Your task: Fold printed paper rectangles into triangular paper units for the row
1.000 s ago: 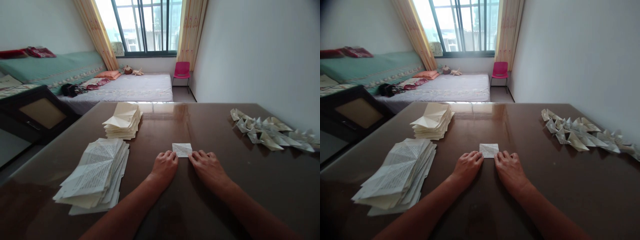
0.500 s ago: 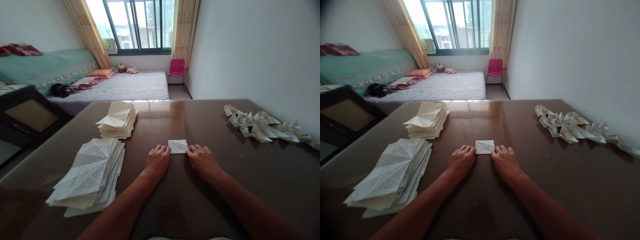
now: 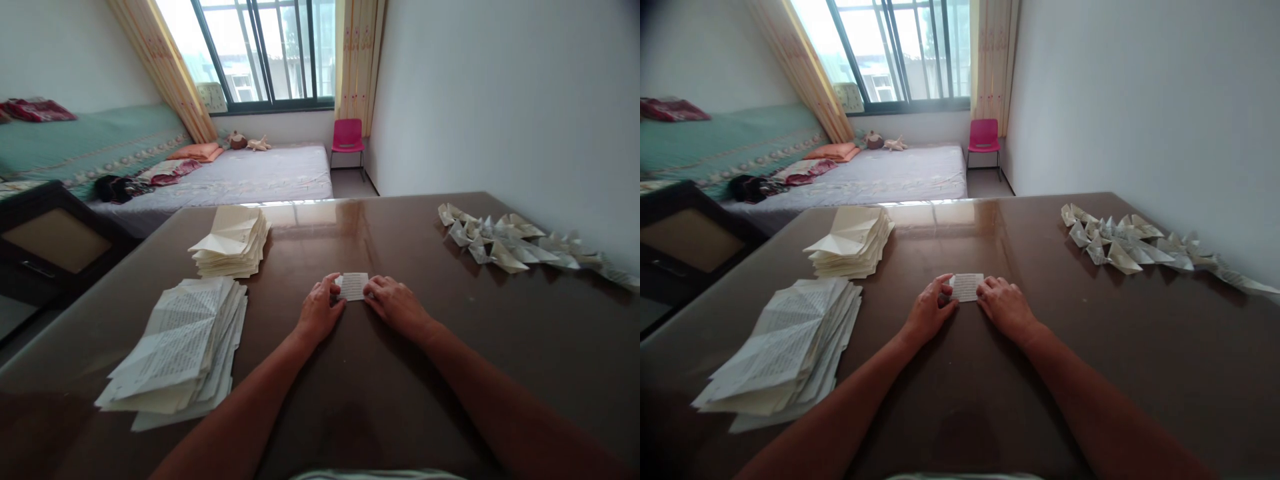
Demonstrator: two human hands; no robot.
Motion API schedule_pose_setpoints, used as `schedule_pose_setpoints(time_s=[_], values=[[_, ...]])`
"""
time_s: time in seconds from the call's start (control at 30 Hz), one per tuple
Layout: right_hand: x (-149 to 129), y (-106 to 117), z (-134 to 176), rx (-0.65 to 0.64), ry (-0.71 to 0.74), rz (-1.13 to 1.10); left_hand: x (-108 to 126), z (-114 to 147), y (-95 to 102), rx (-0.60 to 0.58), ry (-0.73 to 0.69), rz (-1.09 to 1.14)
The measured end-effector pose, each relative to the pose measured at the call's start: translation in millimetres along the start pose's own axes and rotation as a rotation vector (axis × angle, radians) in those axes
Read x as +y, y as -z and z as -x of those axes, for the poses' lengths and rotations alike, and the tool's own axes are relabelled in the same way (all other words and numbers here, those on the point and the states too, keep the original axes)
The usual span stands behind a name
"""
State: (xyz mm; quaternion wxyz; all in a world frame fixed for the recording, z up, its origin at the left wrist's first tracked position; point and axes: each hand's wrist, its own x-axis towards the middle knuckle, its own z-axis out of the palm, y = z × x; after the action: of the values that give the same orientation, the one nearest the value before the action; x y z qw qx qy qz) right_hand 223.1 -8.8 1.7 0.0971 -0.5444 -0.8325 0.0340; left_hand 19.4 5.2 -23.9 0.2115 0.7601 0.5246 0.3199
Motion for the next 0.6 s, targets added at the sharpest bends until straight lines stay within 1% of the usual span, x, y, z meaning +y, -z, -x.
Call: schedule_pose_setpoints(time_s=[0.07,0.13,0.2,0.23,0.33,0.4,0.47,0.53,0.6], values=[[3,-2,-1,0.067,-0.012,-0.086,3,0,2.1,0.031,-0.074,-0.090],[5,-3,-2,0.191,-0.024,-0.151,7,1,6.3,0.056,-0.192,-0.194],[5,0,-4,0.304,-0.009,-0.140,11,3,10.6,0.052,-0.313,-0.316],[4,2,-4,0.332,0.017,-0.109,14,4,12.2,0.042,-0.365,-0.386],[2,8,-3,0.320,0.146,-0.029,20,7,14.0,-0.009,-0.457,-0.558],[3,9,-3,0.298,0.224,-0.018,21,8,13.5,-0.050,-0.468,-0.604],[7,8,-3,0.289,0.257,-0.019,19,8,12.8,-0.077,-0.455,-0.601],[13,5,-5,0.276,0.255,-0.023,16,7,12.2,-0.095,-0.449,-0.561],[20,2,-8,0.229,0.257,-0.047,13,7,12.1,-0.121,-0.462,-0.508]])
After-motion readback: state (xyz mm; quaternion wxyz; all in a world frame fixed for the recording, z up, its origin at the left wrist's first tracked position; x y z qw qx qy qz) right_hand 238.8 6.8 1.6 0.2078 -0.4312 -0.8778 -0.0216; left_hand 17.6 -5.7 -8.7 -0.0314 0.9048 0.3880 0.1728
